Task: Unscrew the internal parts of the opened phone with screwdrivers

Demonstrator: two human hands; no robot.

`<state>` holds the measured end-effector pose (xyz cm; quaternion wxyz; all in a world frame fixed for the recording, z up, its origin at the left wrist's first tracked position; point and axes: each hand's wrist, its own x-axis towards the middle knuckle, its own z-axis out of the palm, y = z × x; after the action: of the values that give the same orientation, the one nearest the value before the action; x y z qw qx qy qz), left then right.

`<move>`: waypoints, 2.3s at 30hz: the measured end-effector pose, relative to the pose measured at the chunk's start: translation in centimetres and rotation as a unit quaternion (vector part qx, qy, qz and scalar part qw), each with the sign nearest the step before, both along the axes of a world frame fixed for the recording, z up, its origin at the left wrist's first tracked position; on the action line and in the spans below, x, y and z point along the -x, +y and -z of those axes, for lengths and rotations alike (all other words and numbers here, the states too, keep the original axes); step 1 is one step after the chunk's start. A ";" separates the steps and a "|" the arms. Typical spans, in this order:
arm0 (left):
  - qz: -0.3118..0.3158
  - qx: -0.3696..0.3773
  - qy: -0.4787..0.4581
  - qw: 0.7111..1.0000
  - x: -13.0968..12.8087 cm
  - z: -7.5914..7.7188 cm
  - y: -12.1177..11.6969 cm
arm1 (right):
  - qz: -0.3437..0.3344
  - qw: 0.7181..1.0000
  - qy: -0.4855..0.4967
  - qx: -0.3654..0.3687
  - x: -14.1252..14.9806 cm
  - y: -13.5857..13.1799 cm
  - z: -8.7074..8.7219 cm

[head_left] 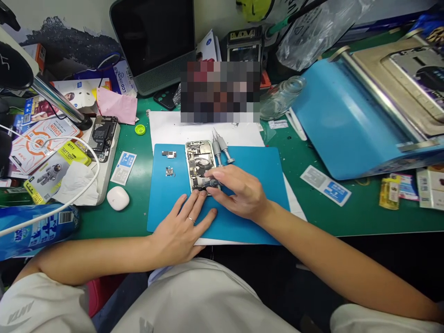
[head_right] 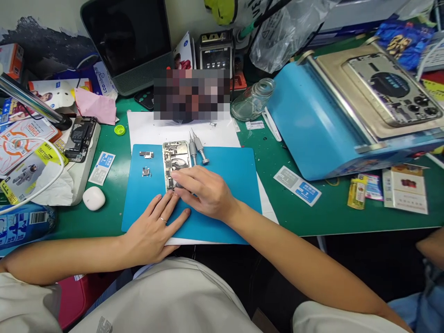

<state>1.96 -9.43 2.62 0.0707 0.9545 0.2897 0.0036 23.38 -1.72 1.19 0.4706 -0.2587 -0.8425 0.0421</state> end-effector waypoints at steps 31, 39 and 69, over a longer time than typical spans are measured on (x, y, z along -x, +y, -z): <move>0.004 0.019 -0.010 1.000 -0.1 0.1 0.0 | 0.035 0.999 0.012 0.038 -0.2 -0.4 0.3; 0.000 0.020 -0.008 1.000 0.0 0.0 0.0 | -0.004 0.994 0.045 0.099 -0.3 -0.5 0.7; -0.001 0.027 -0.009 1.000 0.0 -0.2 0.1 | -0.030 0.986 0.098 0.131 0.0 -0.5 1.2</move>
<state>2.00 -9.34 2.79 0.0992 0.9519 0.2900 0.0042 23.38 -2.24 -0.06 0.5115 -0.2873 -0.7869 0.1912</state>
